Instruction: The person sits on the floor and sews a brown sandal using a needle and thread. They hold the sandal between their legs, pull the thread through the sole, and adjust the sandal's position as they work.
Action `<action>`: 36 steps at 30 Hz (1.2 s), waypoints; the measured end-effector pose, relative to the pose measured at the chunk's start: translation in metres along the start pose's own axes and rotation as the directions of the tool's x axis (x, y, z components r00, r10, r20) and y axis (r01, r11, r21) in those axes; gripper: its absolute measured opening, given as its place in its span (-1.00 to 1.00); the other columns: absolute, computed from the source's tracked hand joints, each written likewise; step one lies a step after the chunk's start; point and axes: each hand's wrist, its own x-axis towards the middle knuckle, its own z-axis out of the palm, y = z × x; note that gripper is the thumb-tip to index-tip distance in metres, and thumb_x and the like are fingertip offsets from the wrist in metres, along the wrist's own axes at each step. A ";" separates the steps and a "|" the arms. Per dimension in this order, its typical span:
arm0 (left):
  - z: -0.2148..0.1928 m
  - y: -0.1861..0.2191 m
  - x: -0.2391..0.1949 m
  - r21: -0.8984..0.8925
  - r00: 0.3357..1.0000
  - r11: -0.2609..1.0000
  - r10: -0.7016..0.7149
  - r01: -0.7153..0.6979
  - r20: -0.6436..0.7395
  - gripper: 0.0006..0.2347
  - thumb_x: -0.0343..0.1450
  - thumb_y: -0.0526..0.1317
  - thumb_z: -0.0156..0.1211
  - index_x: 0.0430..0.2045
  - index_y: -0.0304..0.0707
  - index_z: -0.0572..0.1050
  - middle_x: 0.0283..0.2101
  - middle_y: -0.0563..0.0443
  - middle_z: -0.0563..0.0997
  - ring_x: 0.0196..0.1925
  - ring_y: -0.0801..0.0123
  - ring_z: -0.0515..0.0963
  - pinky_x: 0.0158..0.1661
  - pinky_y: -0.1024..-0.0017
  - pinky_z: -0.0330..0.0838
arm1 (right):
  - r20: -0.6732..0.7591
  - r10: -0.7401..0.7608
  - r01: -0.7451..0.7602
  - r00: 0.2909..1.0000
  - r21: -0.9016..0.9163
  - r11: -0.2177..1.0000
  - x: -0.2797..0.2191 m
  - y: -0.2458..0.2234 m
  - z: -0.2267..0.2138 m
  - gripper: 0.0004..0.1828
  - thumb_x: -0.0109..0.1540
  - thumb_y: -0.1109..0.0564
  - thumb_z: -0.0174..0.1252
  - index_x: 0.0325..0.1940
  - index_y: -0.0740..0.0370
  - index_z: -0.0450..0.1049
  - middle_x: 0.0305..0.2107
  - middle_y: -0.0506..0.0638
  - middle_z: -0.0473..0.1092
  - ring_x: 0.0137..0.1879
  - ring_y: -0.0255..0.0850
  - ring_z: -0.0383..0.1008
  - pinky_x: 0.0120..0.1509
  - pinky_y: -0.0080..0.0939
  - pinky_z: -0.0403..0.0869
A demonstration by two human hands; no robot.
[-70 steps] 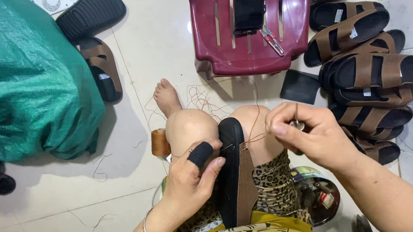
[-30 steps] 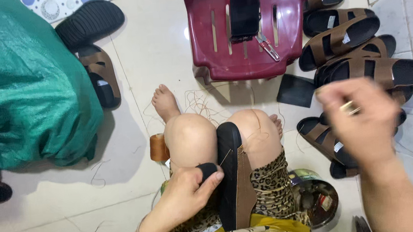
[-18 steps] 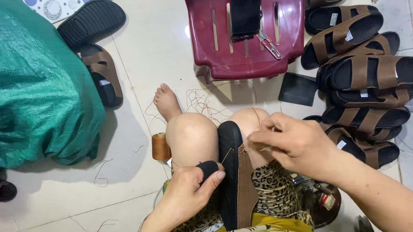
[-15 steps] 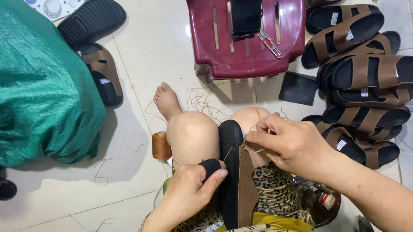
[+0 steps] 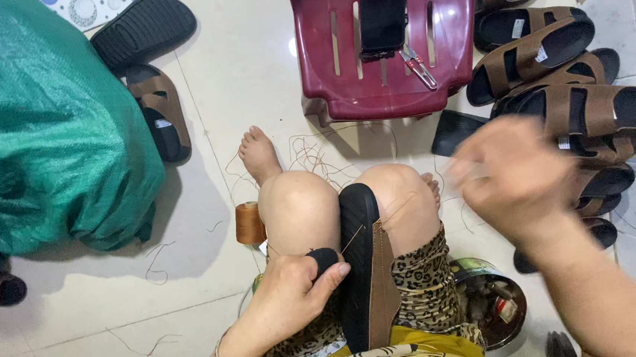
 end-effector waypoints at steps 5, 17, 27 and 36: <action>-0.029 0.016 0.004 -0.285 0.953 0.958 0.082 0.004 0.290 -0.63 0.53 0.10 0.09 -0.54 -0.18 0.39 -0.54 0.20 0.40 -0.43 0.48 0.30 -0.34 0.42 0.31 | -0.106 0.248 -0.242 0.963 0.064 0.968 -0.019 0.067 -0.001 -0.87 0.46 0.48 0.30 0.09 0.45 0.62 -0.04 0.29 0.48 0.13 0.17 0.43 0.21 0.08 0.43; -0.052 0.069 0.062 -0.877 0.972 0.473 0.231 -0.083 0.032 -0.68 0.54 -0.08 0.03 0.00 -0.33 0.56 -0.49 0.23 0.35 -0.48 0.62 0.27 -0.43 0.64 0.17 | 0.390 -0.144 -0.227 0.909 0.756 0.614 -0.007 -0.059 -0.033 -0.88 0.31 0.09 0.11 -0.21 0.11 0.54 -0.47 -0.12 0.48 -0.42 -0.23 0.47 -0.32 -0.25 0.43; -0.082 0.062 0.116 0.264 0.487 0.817 0.530 -0.514 -0.694 -0.85 0.52 -0.41 0.11 -0.08 -0.36 0.56 -0.23 0.01 0.75 -0.38 0.30 0.72 -0.12 0.39 0.27 | 0.513 0.072 -0.510 0.855 0.810 0.288 -0.004 -0.077 -0.035 -0.79 0.31 0.09 0.11 -0.33 0.20 0.56 -0.46 -0.08 0.44 -0.35 -0.32 0.45 -0.16 -0.36 0.41; -0.081 0.028 0.164 -0.986 0.976 -0.025 -0.150 -0.162 -0.157 -0.66 0.36 -0.04 0.30 -0.30 -0.44 0.56 -0.77 0.20 0.01 -0.78 0.54 0.06 -0.72 0.59 -0.16 | 0.491 0.096 -0.487 0.866 0.871 -0.068 0.006 -0.104 -0.012 -0.67 0.44 0.06 -0.17 -0.34 0.22 0.35 -0.47 -0.02 0.39 -0.58 -0.45 0.16 -0.51 -0.49 0.22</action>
